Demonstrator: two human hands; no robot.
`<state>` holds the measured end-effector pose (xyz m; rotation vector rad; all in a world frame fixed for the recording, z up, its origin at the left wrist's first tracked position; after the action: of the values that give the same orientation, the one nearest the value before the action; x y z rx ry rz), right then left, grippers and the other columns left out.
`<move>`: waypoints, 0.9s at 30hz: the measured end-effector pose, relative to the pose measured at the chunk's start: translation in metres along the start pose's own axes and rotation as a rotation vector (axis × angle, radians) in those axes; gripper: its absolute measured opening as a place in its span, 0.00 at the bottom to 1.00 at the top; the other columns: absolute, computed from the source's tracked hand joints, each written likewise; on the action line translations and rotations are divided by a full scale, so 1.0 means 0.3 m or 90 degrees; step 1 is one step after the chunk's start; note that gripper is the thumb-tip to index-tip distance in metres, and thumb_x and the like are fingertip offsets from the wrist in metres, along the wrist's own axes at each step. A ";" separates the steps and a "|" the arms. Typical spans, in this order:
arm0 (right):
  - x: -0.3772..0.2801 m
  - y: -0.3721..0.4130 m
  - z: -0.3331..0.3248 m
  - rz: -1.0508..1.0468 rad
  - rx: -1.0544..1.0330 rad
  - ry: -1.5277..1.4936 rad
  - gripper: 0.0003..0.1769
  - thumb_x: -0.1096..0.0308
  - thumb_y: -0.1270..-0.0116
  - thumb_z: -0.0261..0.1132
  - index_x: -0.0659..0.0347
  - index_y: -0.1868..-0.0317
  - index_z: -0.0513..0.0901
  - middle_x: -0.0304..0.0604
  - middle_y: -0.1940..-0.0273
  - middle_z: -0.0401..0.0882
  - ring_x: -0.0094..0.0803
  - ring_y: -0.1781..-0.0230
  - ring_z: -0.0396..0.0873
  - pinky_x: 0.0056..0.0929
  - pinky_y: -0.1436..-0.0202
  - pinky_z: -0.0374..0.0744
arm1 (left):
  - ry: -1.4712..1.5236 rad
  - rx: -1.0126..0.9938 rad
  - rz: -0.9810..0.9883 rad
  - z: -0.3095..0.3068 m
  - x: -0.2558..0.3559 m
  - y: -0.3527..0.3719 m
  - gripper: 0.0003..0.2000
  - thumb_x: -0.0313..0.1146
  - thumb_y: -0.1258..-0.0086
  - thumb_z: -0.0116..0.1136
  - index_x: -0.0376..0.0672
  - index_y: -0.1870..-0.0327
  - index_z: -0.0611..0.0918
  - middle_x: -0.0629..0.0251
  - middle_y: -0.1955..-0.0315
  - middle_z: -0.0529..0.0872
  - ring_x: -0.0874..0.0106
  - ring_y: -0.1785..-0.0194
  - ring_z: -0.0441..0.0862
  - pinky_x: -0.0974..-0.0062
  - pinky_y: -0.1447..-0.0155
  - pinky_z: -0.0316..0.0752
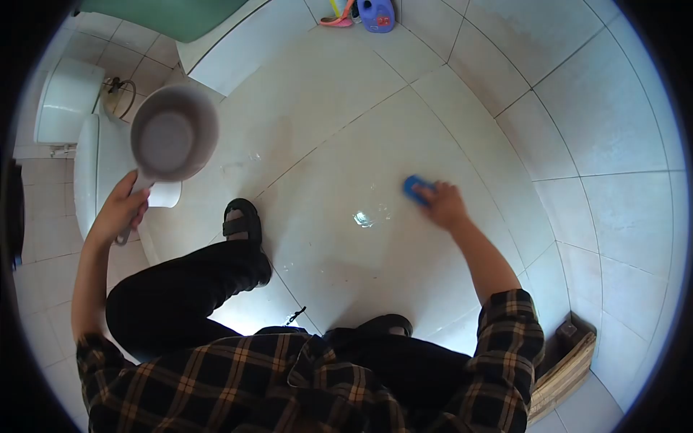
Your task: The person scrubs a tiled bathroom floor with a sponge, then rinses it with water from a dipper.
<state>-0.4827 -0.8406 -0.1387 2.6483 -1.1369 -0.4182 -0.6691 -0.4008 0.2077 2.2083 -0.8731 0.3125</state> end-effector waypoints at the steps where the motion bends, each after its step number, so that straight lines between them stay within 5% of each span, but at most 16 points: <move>1: 0.126 -0.023 -0.017 0.084 0.036 0.033 0.28 0.49 0.40 0.55 0.38 0.39 0.63 0.49 0.58 0.71 0.46 0.55 0.71 0.44 0.48 0.69 | 0.032 0.007 -0.024 -0.016 -0.064 -0.004 0.09 0.32 0.34 0.48 0.40 0.57 0.68 0.71 0.82 0.69 0.82 0.87 0.64 0.82 0.83 0.60; 3: 0.424 0.016 -0.041 0.417 0.092 0.018 0.29 0.47 0.39 0.53 0.39 0.38 0.61 0.51 0.57 0.72 0.47 0.56 0.73 0.45 0.52 0.71 | 0.130 0.016 -0.033 -0.021 -0.194 -0.068 0.08 0.33 0.34 0.48 0.41 0.58 0.68 0.72 0.83 0.68 0.82 0.87 0.63 0.83 0.84 0.59; 7: 0.480 0.099 -0.053 0.769 0.278 -0.220 0.32 0.44 0.40 0.52 0.43 0.37 0.60 0.54 0.53 0.73 0.50 0.55 0.74 0.46 0.54 0.72 | 0.360 0.037 -0.091 0.102 -0.423 -0.218 0.07 0.35 0.33 0.45 0.44 0.58 0.69 0.73 0.84 0.66 0.83 0.88 0.60 0.85 0.85 0.57; 11: -0.080 -0.177 -0.037 0.444 0.373 -0.064 0.29 0.46 0.40 0.54 0.56 0.44 0.71 0.53 0.63 0.76 0.47 0.59 0.75 0.48 0.56 0.71 | 0.329 -0.120 -0.131 0.203 -0.412 -0.223 0.08 0.36 0.33 0.47 0.42 0.59 0.68 0.73 0.84 0.66 0.83 0.88 0.60 0.84 0.85 0.58; 12: -0.325 -0.195 -0.060 0.252 0.446 -0.001 0.28 0.47 0.41 0.55 0.55 0.46 0.73 0.53 0.59 0.75 0.49 0.60 0.74 0.48 0.58 0.70 | 0.279 -0.139 -0.106 0.206 -0.392 -0.226 0.09 0.36 0.33 0.46 0.42 0.59 0.68 0.72 0.84 0.67 0.83 0.89 0.61 0.84 0.86 0.59; 14: -0.637 -0.200 0.022 0.097 0.208 -0.130 0.25 0.48 0.45 0.59 0.43 0.46 0.74 0.46 0.64 0.70 0.43 0.60 0.69 0.41 0.57 0.67 | 0.252 -0.157 -0.074 0.210 -0.365 -0.233 0.09 0.36 0.33 0.46 0.41 0.58 0.68 0.72 0.84 0.67 0.83 0.89 0.61 0.84 0.86 0.59; 16: -0.783 -0.139 0.006 -0.094 0.253 -0.140 0.22 0.50 0.46 0.62 0.39 0.49 0.76 0.46 0.63 0.70 0.42 0.60 0.69 0.42 0.56 0.66 | 0.243 -0.166 -0.048 0.210 -0.341 -0.229 0.09 0.35 0.33 0.46 0.41 0.59 0.68 0.72 0.85 0.67 0.83 0.89 0.62 0.85 0.86 0.60; 18: -0.598 -0.141 0.006 -0.020 0.267 -0.162 0.21 0.51 0.47 0.62 0.41 0.51 0.77 0.45 0.66 0.71 0.41 0.63 0.69 0.41 0.60 0.66 | 0.265 -0.163 -0.048 0.206 -0.351 -0.233 0.08 0.35 0.33 0.46 0.41 0.59 0.68 0.72 0.85 0.67 0.83 0.89 0.62 0.85 0.86 0.60; 20: -0.297 -0.094 -0.057 0.177 0.380 -0.058 0.21 0.52 0.46 0.61 0.47 0.52 0.78 0.46 0.69 0.73 0.42 0.67 0.70 0.41 0.65 0.66 | 0.270 -0.164 -0.053 0.199 -0.354 -0.230 0.08 0.34 0.33 0.47 0.41 0.60 0.67 0.71 0.84 0.68 0.82 0.89 0.63 0.84 0.86 0.60; 23: 0.065 0.016 -0.081 0.538 0.321 -0.072 0.27 0.46 0.40 0.54 0.46 0.43 0.70 0.49 0.65 0.75 0.47 0.65 0.74 0.45 0.61 0.73 | 0.272 -0.137 -0.075 0.175 -0.400 -0.239 0.08 0.34 0.34 0.48 0.42 0.60 0.66 0.71 0.84 0.68 0.82 0.89 0.63 0.84 0.85 0.60; 27: -0.121 -0.099 -0.007 0.488 0.278 -0.007 0.32 0.41 0.42 0.54 0.41 0.38 0.65 0.51 0.63 0.71 0.46 0.65 0.74 0.49 0.65 0.72 | 0.318 -0.035 -0.025 0.104 -0.373 -0.222 0.10 0.36 0.35 0.50 0.43 0.62 0.66 0.72 0.83 0.69 0.82 0.87 0.64 0.82 0.83 0.61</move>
<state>-0.4861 -0.7938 -0.1401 2.2417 -2.3048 -0.0293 -0.7085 -0.3341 0.0985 1.9629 -0.5532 0.7709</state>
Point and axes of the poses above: each hand's wrist, its own y-axis away from the middle knuckle, its own z-axis out of the palm, x = y × z, the point moved 10 cm from there along -y, towards the middle knuckle
